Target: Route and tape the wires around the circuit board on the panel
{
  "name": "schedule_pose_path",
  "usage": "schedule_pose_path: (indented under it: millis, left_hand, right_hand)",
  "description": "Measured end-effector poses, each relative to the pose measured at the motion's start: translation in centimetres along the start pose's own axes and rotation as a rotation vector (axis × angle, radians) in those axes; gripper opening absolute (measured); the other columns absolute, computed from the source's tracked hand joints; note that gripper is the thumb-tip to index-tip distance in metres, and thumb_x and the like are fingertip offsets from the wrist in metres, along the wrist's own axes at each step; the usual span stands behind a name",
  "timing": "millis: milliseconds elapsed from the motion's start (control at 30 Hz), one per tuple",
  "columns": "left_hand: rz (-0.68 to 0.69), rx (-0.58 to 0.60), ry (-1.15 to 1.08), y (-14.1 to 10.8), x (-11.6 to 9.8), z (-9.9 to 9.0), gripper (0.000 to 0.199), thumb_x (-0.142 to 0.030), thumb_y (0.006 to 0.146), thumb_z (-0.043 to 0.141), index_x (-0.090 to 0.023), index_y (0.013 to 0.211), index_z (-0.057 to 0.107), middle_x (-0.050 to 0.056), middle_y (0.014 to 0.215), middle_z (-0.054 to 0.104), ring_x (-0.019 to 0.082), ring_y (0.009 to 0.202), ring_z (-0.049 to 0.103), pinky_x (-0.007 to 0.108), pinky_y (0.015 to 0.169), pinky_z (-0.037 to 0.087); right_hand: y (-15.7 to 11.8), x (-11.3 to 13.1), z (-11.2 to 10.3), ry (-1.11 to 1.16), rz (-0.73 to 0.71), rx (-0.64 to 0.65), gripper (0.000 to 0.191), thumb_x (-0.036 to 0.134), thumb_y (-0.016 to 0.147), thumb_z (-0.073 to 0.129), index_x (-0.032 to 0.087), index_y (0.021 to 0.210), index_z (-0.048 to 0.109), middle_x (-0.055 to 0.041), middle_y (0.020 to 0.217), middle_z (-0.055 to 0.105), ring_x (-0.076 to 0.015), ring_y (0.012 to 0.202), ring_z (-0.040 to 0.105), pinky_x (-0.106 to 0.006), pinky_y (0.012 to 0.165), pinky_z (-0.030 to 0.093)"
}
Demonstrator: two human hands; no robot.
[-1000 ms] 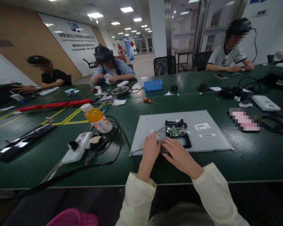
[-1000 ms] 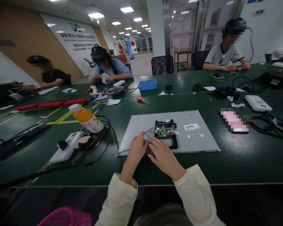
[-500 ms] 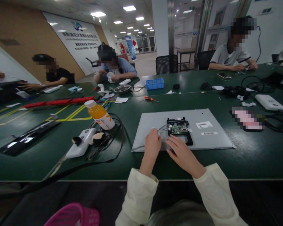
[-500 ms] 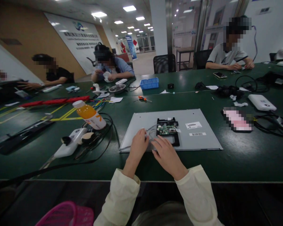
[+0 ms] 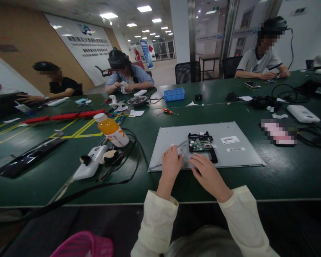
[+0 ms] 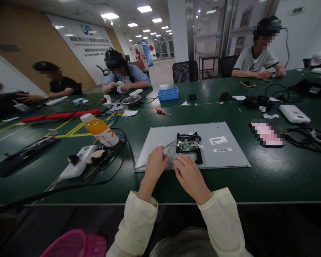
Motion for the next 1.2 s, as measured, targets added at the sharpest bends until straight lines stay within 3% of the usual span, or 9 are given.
schedule_pose_path:
  millis: [267, 433, 633, 800, 1200]
  left_hand:
    - [0.042, -0.135, -0.110, 0.1, -0.9, -2.2, 0.023, -0.017, 0.087, 0.045, -0.018, 0.109, 0.049, 0.010, 0.120, 0.055, 0.023, 0.117, 0.048, 0.040, 0.099, 0.035]
    - [0.099, -0.192, -0.205, -1.8, -3.7, -3.3, 0.021, -0.017, 0.089, 0.043, -0.019, 0.107, 0.053, 0.009, 0.126, 0.053, 0.023, 0.124, 0.043, 0.045, 0.107, 0.029]
    - [0.132, -0.135, -0.434, -4.3, -6.3, -1.4, 0.027, -0.015, 0.091, 0.037, -0.020, 0.111, 0.053, 0.009, 0.118, 0.057, 0.020, 0.113, 0.051, 0.042, 0.101, 0.039]
    - [0.123, -0.071, -0.471, -4.4, -5.8, -0.3, 0.028, -0.014, 0.091, 0.036, -0.019, 0.114, 0.052, 0.009, 0.116, 0.057, 0.020, 0.110, 0.052, 0.040, 0.100, 0.041]
    - [0.108, 0.015, -0.406, -4.3, -5.9, -0.1, 0.023, -0.012, 0.088, 0.039, -0.021, 0.104, 0.053, 0.007, 0.101, 0.061, 0.020, 0.098, 0.056, 0.039, 0.090, 0.044]
  right_hand:
    - [-0.2, -0.6, -0.3, 0.005, 0.055, -0.064, 0.031, 0.012, 0.086, 0.040, 0.019, 0.110, 0.060, -0.0079, 0.110, 0.064, -0.0221, 0.111, 0.054, -0.048, 0.103, 0.034]
    - [-0.1, -0.6, -0.3, 0.001, 0.053, -0.064, 0.029, 0.009, 0.084, 0.042, 0.019, 0.104, 0.061, -0.0086, 0.108, 0.065, -0.0221, 0.107, 0.055, -0.048, 0.102, 0.035]
    - [-0.1, -0.8, -0.4, 0.028, 0.064, -0.073, 0.027, 0.007, 0.082, 0.045, 0.018, 0.100, 0.061, -0.0094, 0.104, 0.065, -0.0223, 0.102, 0.057, -0.047, 0.101, 0.037]
    - [-0.2, -0.8, -0.4, 0.022, 0.092, -0.063, 0.026, 0.007, 0.082, 0.045, 0.018, 0.100, 0.061, -0.0086, 0.104, 0.065, -0.0228, 0.101, 0.057, -0.047, 0.102, 0.037]
    - [-0.2, -1.1, -0.3, -0.049, 0.102, -0.038, 0.028, 0.009, 0.083, 0.043, 0.019, 0.099, 0.063, -0.0081, 0.103, 0.067, -0.0222, 0.098, 0.059, -0.046, 0.100, 0.037]
Point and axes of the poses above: each hand's wrist, its own y-axis towards the middle knuckle, its own z-axis out of the palm, x = y × z, the point moved 6 cm from there along y, towards the middle knuckle
